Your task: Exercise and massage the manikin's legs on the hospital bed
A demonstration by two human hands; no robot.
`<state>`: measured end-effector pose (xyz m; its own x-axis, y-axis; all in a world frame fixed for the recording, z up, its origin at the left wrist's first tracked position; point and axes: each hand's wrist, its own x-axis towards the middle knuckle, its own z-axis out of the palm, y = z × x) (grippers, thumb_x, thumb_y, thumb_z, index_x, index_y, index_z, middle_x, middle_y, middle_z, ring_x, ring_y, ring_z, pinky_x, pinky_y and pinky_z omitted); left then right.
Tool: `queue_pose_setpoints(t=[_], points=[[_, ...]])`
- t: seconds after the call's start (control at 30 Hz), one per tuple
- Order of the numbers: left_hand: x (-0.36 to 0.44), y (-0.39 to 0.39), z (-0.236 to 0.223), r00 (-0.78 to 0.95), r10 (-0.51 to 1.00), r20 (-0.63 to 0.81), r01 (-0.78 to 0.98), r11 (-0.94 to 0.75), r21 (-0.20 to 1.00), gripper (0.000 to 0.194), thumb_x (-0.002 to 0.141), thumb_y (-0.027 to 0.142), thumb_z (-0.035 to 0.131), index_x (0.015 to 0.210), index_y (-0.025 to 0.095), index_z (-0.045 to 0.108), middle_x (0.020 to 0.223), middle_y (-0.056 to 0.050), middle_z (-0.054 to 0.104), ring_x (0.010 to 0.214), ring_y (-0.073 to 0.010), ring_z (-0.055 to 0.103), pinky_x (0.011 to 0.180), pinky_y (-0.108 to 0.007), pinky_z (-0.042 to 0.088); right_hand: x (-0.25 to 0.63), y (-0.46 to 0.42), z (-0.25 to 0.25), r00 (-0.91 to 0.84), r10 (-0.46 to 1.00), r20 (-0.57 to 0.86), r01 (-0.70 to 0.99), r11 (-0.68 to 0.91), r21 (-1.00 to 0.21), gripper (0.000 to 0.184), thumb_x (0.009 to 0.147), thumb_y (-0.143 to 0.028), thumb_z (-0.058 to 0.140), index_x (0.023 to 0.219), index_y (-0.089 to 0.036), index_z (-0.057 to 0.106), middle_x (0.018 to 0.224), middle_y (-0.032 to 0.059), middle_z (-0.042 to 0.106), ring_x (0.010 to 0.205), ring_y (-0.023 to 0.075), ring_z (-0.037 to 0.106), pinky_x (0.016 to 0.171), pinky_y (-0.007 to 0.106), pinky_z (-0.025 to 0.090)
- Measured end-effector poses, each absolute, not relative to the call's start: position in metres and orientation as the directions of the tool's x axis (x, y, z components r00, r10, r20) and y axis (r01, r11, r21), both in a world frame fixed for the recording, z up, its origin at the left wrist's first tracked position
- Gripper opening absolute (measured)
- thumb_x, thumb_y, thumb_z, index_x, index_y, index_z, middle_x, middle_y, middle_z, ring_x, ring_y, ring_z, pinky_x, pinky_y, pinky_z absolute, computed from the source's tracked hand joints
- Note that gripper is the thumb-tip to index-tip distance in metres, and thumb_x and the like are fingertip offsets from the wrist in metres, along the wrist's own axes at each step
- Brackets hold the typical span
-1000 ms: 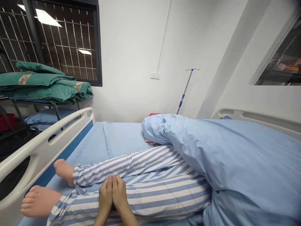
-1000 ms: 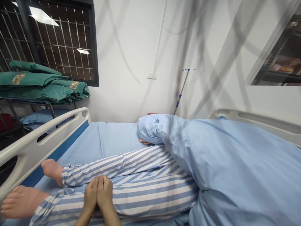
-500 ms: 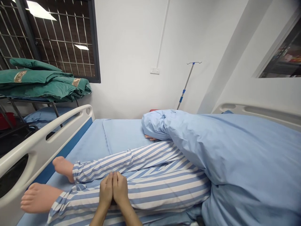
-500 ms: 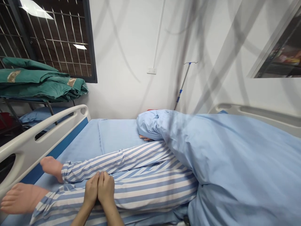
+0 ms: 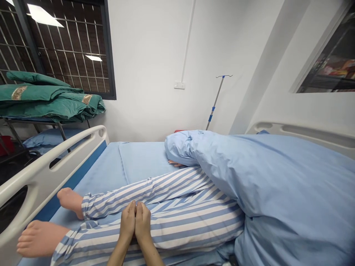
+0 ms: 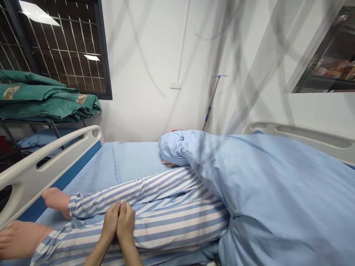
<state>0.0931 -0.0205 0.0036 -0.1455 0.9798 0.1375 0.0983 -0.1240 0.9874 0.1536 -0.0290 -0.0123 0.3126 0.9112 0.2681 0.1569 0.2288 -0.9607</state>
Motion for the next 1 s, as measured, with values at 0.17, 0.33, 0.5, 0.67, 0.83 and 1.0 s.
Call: queue_pose_setpoints(t=[0.17,0.33,0.5,0.67,0.83,1.0], points=[[0.092,-0.023,-0.012,-0.138,0.980,0.145,0.242,-0.109,0.964,0.040,0.078,0.051,0.044,0.077,0.017,0.064,0.080,-0.010,0.069,0.075,-0.0230,0.061,0.075,-0.033,0.046,0.154,-0.028,-0.015,0.321,0.908,0.269,0.133,0.238,-0.962,0.037,0.088,-0.041,0.037,0.060,-0.019,0.044,0.056,-0.0007,0.050,0.054,0.0119,0.043,0.052,0.023,0.034],[0.091,-0.022,-0.011,-0.134,0.980,0.149,0.246,-0.113,0.963,0.040,0.080,0.048,0.041,0.077,0.016,0.065,0.084,-0.012,0.069,0.076,-0.0230,0.061,0.076,-0.034,0.046,0.156,-0.025,-0.011,0.288,0.923,0.256,0.176,0.211,-0.961,0.038,0.088,-0.040,0.036,0.057,-0.019,0.041,0.054,-0.0011,0.048,0.053,0.0118,0.042,0.051,0.023,0.032],[0.092,-0.025,-0.009,-0.115,0.982,0.152,0.266,-0.117,0.957,0.039,0.082,0.045,0.038,0.080,0.018,0.066,0.083,-0.010,0.069,0.077,-0.0217,0.062,0.072,-0.031,0.046,0.165,-0.025,0.014,0.207,0.922,0.327,0.271,0.267,-0.925,0.040,0.088,-0.039,0.036,0.054,-0.019,0.040,0.050,-0.0033,0.043,0.050,0.0104,0.039,0.049,0.023,0.027],[0.091,-0.026,-0.006,-0.062,0.989,0.136,0.196,-0.121,0.973,0.039,0.080,0.049,0.041,0.076,0.017,0.063,0.080,-0.008,0.068,0.075,-0.0204,0.059,0.072,-0.029,0.045,0.169,-0.027,0.011,0.174,0.926,0.336,0.278,0.282,-0.918,0.039,0.089,-0.037,0.035,0.056,-0.019,0.040,0.050,-0.0040,0.040,0.049,0.0097,0.037,0.049,0.023,0.026],[0.089,-0.025,-0.005,-0.016,0.997,0.082,0.065,-0.080,0.995,0.042,0.073,0.058,0.049,0.060,0.018,0.053,0.058,-0.001,0.056,0.058,-0.0150,0.049,0.060,-0.026,0.041,0.169,-0.029,-0.010,0.181,0.934,0.307,0.282,0.250,-0.926,0.039,0.090,-0.037,0.034,0.056,-0.019,0.040,0.050,-0.0038,0.041,0.050,0.0105,0.038,0.050,0.023,0.027],[0.100,-0.021,0.002,-0.020,1.000,-0.014,-0.071,0.013,0.997,0.047,0.070,0.059,0.052,0.050,0.020,0.036,0.043,0.007,0.030,0.042,-0.0067,0.026,0.043,-0.022,0.026,0.173,-0.026,-0.011,0.244,0.925,0.292,0.142,0.263,-0.954,0.041,0.090,-0.039,0.034,0.054,-0.019,0.040,0.050,-0.0037,0.042,0.049,0.0101,0.039,0.050,0.022,0.030]])
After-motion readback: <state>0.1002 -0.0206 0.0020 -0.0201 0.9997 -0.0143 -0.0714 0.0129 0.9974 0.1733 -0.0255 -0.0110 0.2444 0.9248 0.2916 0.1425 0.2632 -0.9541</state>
